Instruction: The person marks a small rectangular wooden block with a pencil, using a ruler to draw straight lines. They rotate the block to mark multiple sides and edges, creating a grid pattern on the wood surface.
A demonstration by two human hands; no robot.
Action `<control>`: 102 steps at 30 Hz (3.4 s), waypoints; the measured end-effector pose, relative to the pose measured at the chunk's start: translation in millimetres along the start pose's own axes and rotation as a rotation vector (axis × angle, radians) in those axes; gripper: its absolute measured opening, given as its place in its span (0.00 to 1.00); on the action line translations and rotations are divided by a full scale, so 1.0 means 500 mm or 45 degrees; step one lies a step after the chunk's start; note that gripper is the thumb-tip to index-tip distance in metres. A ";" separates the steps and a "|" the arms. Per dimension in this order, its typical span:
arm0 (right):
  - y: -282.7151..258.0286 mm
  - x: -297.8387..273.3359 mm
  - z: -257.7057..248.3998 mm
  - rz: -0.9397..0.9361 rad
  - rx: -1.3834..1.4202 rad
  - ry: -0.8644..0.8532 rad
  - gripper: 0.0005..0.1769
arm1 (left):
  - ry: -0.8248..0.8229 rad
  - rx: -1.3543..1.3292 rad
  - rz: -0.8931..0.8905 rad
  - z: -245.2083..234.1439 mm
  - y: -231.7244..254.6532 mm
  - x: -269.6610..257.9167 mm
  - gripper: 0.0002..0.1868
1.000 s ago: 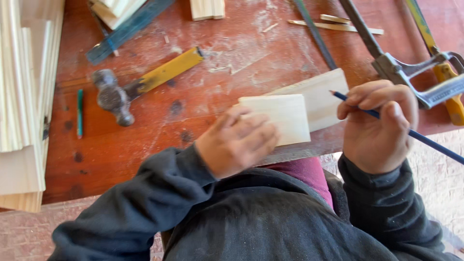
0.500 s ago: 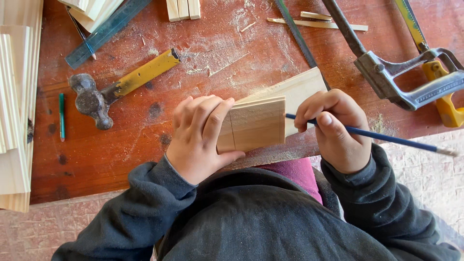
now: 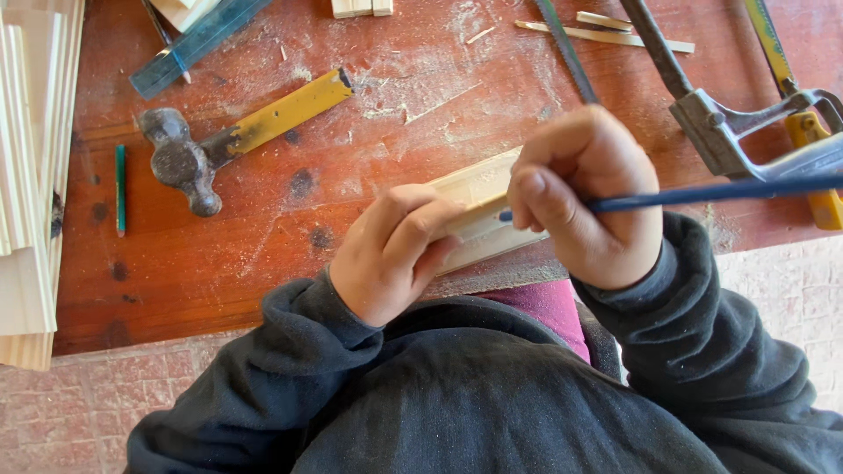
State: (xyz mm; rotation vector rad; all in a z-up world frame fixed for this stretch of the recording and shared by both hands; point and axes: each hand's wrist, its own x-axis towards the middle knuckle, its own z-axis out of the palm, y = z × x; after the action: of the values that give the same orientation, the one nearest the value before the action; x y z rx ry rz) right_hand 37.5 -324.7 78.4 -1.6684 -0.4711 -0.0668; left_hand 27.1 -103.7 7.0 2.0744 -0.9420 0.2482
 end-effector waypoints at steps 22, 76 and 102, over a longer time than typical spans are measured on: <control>0.039 -0.010 0.009 -0.118 -0.345 0.040 0.15 | -0.067 -0.352 -0.224 0.020 -0.004 -0.001 0.19; 0.098 0.020 0.019 -0.218 -0.378 0.072 0.15 | -0.030 -0.493 -0.546 0.019 -0.026 0.019 0.17; 0.093 -0.125 -0.171 -0.049 -1.052 -0.131 0.10 | -0.299 0.699 -0.178 0.015 -0.045 -0.005 0.67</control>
State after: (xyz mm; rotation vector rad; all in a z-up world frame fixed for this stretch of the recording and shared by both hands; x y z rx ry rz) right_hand 15.6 -427.1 29.3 -2.4797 -0.5977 -0.2277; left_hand 39.8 -99.2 -12.6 2.7101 -0.9316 0.2071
